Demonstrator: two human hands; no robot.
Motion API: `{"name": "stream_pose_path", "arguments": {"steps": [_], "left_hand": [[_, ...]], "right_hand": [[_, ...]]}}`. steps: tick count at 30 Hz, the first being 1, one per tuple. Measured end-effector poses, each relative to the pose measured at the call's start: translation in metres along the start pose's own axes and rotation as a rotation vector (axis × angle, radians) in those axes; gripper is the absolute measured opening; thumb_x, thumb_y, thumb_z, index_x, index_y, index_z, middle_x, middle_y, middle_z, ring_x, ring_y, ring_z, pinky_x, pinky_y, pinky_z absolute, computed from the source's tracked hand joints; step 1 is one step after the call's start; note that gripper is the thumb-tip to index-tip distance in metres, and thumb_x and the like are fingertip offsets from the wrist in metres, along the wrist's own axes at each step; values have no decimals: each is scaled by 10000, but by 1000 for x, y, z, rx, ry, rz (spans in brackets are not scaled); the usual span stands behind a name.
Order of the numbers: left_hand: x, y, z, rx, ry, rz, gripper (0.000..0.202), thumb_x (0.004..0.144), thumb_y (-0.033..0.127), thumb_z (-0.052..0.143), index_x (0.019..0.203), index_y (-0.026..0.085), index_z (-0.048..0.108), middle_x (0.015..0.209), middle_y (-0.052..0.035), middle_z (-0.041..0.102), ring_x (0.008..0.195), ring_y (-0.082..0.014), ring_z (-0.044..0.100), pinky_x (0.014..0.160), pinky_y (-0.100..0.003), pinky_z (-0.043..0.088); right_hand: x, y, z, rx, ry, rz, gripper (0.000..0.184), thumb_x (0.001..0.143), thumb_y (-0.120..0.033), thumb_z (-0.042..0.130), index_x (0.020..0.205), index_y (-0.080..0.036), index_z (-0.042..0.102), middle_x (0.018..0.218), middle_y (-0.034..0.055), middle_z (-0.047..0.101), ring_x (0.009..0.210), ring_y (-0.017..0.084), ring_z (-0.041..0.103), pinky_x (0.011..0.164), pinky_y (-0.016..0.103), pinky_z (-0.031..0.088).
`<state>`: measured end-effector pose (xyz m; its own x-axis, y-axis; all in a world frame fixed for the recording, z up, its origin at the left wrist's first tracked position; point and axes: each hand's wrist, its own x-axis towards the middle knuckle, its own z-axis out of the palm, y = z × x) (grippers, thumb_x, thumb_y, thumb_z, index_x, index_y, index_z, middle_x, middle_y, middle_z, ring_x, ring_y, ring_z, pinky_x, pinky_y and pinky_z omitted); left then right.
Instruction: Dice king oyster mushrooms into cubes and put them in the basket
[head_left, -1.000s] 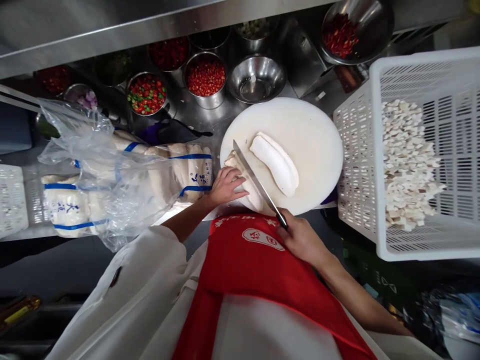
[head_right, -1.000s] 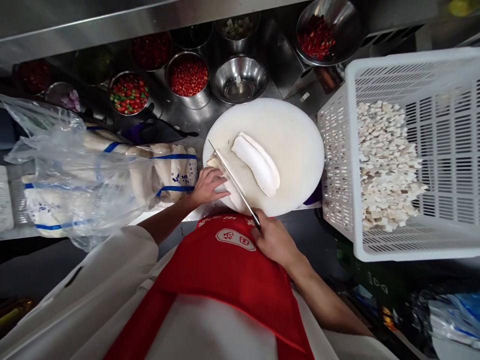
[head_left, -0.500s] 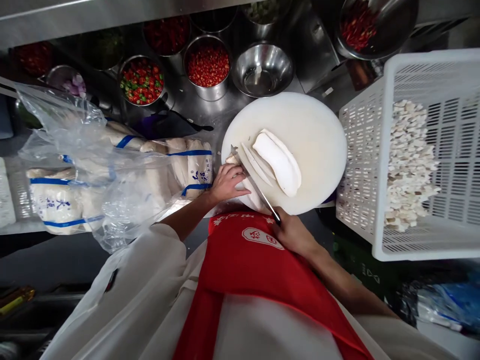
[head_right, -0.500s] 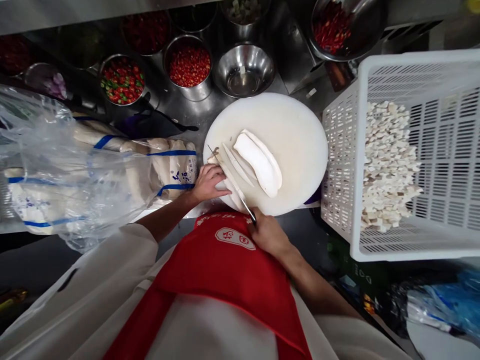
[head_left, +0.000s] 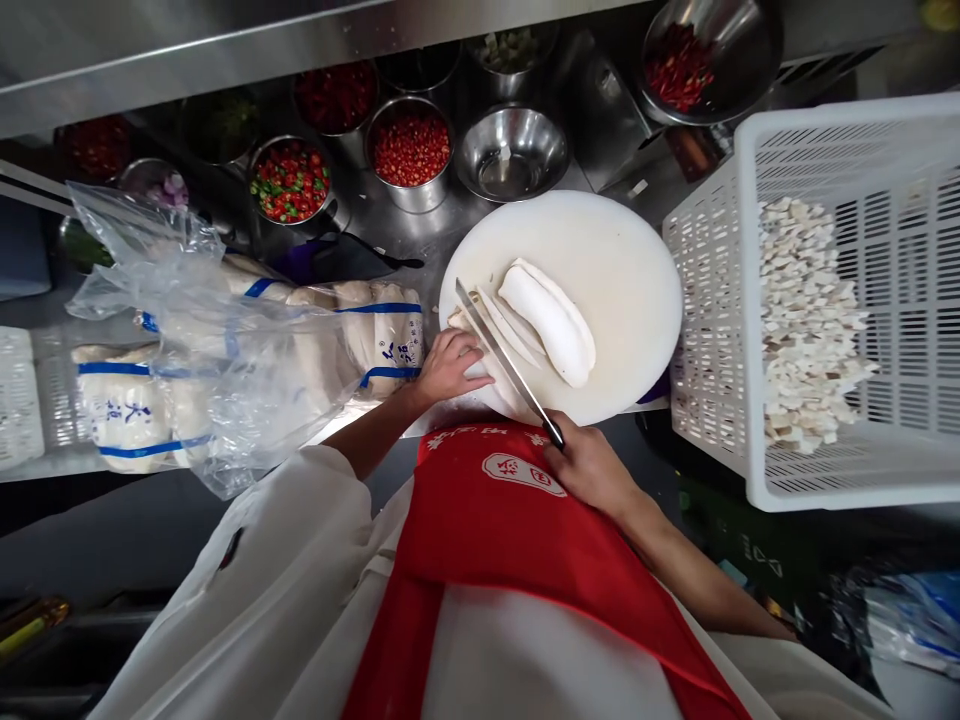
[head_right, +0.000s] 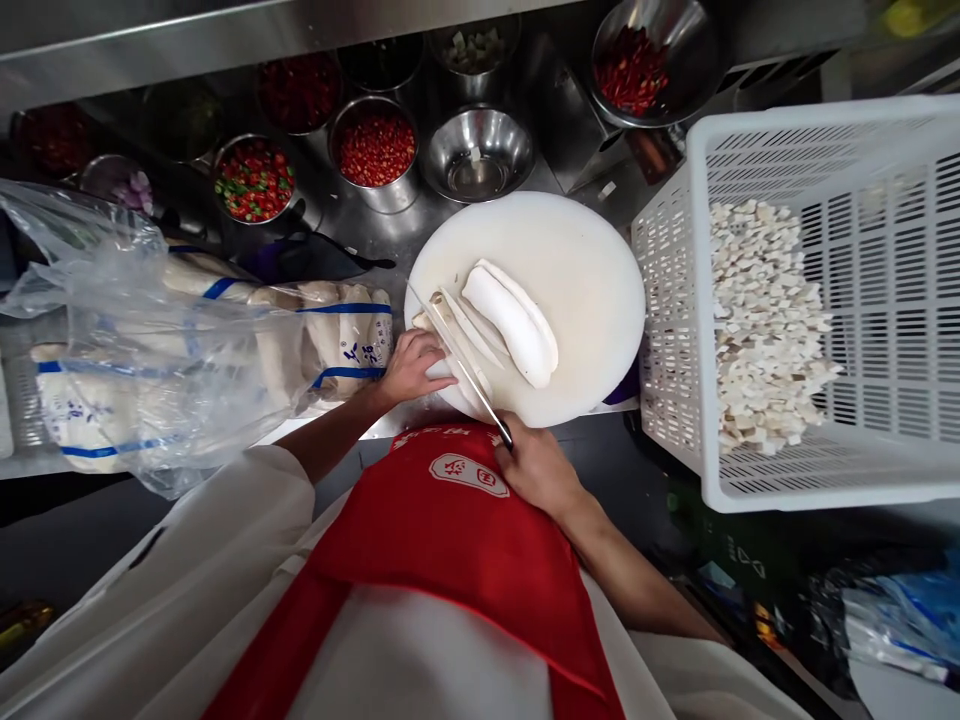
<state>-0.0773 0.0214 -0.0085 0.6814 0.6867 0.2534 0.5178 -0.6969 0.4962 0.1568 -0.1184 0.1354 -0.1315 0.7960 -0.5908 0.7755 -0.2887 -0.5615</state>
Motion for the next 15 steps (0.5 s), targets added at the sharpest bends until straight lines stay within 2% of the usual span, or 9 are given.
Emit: {"name": "stream_pose_path", "arguments": {"steps": [5,10,12,15], "left_hand": [[1,-1,-1,14,-23,-12,455,786,636,662,982,225,676,1090,-96,602,1134,-281,507,976,-460,433],[2,-1,-2,-17,-11,-18,444,801,628,651,939,205,661,1069,-94,609,1098,-263,518,958,-434,446],[3,-1,-3,-45,-7,-24,442,799,624,655,931,202,656,1073,-95,609,1098,-261,513,969,-434,443],[5,0,-5,-75,-29,-47,463,780,639,667,936,203,655,1072,-95,604,1107,-265,505,991,-442,436]], "right_hand": [[1,-10,-12,-23,-77,-15,434,880,-194,459,1308,-204,526,925,67,726,821,233,657,743,300,405],[-2,-13,-25,-8,-163,15,345,857,-164,456,1185,-195,556,879,71,722,781,228,649,706,295,390],[3,-12,-23,3,-178,35,311,852,-160,459,1143,-197,562,869,75,717,769,224,645,694,292,390],[17,-9,-7,-9,-132,87,312,842,-183,492,1143,-184,571,837,77,708,745,227,634,678,290,391]]}}
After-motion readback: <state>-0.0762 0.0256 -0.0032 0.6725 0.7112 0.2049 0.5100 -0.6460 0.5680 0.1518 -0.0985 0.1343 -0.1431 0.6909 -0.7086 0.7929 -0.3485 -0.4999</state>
